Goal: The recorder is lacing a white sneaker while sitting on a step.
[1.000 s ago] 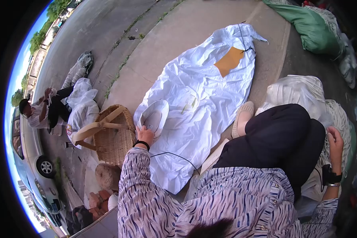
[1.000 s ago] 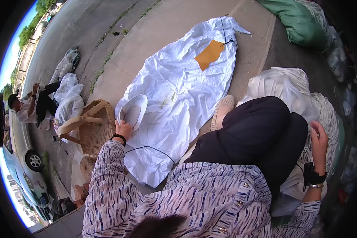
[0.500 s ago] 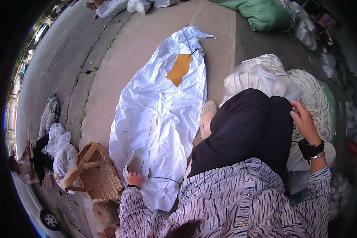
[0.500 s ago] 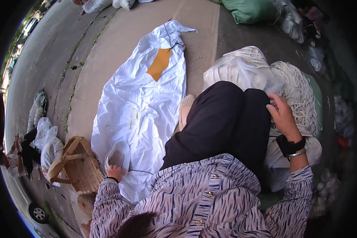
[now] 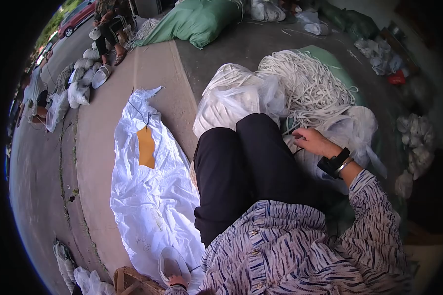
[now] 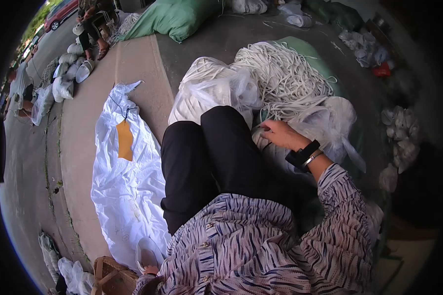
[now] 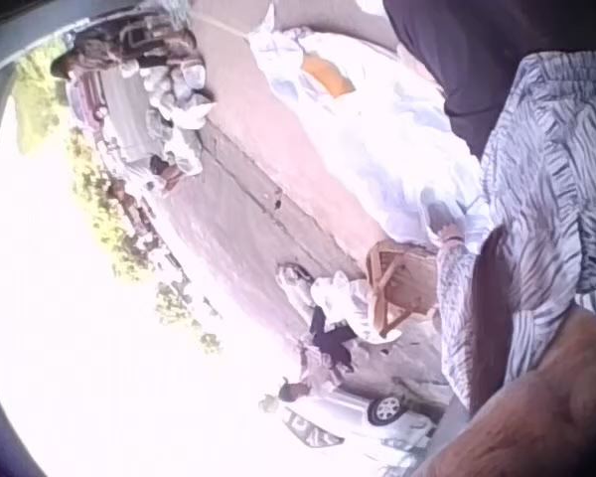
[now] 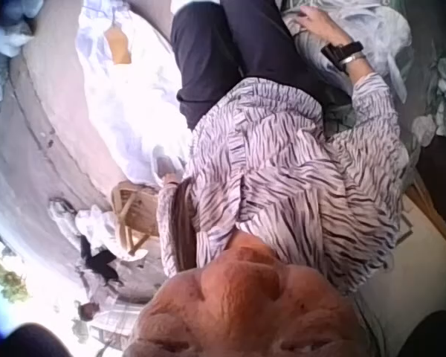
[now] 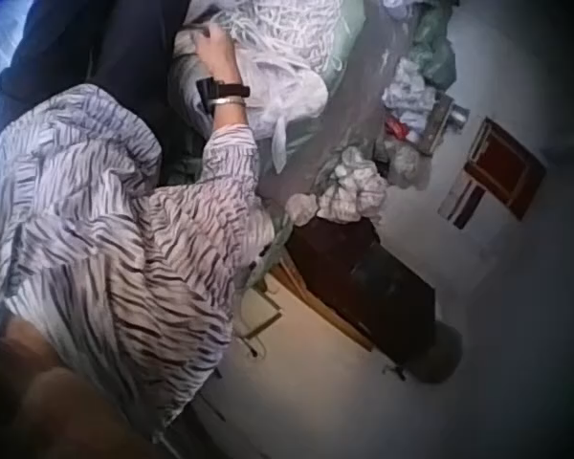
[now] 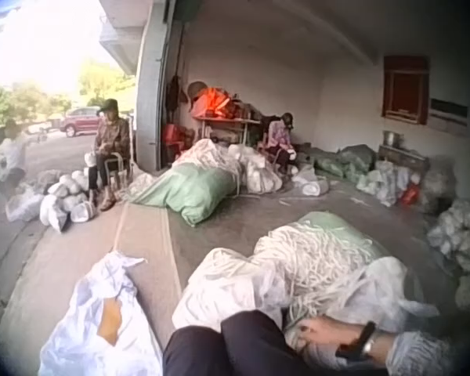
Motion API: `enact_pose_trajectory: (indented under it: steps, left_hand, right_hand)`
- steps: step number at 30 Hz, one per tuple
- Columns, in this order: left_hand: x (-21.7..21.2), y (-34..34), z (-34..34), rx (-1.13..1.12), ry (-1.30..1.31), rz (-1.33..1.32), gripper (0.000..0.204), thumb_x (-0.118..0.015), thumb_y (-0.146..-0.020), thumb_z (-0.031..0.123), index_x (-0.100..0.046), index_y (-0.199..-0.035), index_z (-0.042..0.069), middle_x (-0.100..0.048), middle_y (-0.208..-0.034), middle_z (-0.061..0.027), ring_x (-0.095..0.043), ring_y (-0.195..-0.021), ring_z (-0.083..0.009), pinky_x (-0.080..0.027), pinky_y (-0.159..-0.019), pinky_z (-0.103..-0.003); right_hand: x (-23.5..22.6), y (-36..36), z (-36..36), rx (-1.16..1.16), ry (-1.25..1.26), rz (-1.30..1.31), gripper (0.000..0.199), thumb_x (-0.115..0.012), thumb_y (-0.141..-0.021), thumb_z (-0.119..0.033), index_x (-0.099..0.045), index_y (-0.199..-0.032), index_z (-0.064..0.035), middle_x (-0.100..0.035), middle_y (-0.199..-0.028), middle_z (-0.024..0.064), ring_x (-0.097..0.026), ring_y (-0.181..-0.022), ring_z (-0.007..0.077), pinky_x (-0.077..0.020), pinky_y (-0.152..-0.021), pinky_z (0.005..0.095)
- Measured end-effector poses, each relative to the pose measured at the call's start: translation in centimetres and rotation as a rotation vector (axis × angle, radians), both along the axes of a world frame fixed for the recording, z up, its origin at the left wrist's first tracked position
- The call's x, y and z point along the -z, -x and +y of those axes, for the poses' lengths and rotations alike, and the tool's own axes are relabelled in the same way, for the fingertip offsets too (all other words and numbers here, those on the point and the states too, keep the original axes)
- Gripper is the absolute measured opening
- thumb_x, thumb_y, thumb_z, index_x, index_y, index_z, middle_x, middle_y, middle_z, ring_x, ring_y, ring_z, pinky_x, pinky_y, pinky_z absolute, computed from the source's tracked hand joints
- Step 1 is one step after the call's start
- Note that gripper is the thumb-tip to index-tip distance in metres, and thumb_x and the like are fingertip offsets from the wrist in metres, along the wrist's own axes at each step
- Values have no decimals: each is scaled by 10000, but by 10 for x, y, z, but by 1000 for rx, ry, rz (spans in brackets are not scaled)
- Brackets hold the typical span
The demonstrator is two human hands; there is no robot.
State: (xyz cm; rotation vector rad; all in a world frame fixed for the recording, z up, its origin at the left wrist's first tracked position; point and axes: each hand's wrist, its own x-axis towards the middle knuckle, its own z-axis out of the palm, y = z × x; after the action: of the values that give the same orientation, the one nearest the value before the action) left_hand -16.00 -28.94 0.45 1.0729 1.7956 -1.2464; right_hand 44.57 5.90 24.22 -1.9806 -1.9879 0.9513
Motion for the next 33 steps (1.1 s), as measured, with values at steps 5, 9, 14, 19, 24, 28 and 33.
enact_pose_trajectory:
  steps: [5,9,14,19,24,28,33]
  left_hand:
    - [-57,-50,111,59,-454,-280,489,-641,-791,336,-545,-1215,113,-512,-1253,-120,-435,-1189,-322,-345,-983,-480]
    - [-141,-104,224,-94,-1273,-777,589,-630,-824,230,-387,-1326,39,-467,-1254,-216,-424,-1174,-383,-338,-1004,-447]
    - [-233,-165,278,173,-1370,-921,783,-577,-814,545,-335,-1375,56,-326,-1394,-235,-361,-1242,-405,-302,-1020,-487]
    - [-251,-194,273,505,-1202,-932,826,-616,-743,607,-376,-1366,121,-225,-1430,-274,-281,-1276,-458,-245,-1032,-543]
    - [-227,-192,290,612,-1278,-941,789,-666,-715,550,-461,-1309,73,-244,-1386,-357,-263,-1263,-509,-242,-1018,-601]
    - [-214,-188,298,637,-1305,-1018,769,-674,-710,536,-491,-1277,50,-292,-1349,-367,-302,-1235,-503,-247,-1013,-595]
    - [-202,-188,302,641,-1336,-1060,739,-668,-712,544,-524,-1250,58,-304,-1345,-359,-311,-1231,-495,-247,-1006,-594]
  right_hand:
    - [13,-12,30,203,239,159,445,-621,-808,-194,-502,-1187,8,-623,-1020,192,-609,-941,297,-476,-820,345]
    - [19,-4,93,139,-159,35,540,-625,-772,-138,-422,-1253,-2,-523,-1184,214,-532,-1061,343,-433,-895,387]
    - [50,3,173,-63,-536,-347,598,-579,-763,-89,-361,-1318,-41,-328,-1392,189,-339,-1260,365,-250,-1050,470]
    - [67,18,198,-305,-330,-519,349,-491,-774,-37,-543,-1119,-23,-547,-1165,199,-463,-1178,345,-274,-1012,494]
    - [76,52,146,-622,164,-145,215,-538,-762,-132,-631,-915,-14,-636,-863,198,-619,-891,352,-477,-730,440]
    - [78,27,149,-439,149,193,314,-623,-784,-299,-630,-962,-41,-635,-732,140,-630,-734,335,-489,-680,401]
    - [85,-3,203,67,-289,324,270,-607,-815,-297,-636,-935,-57,-649,-800,148,-630,-748,315,-484,-674,390]
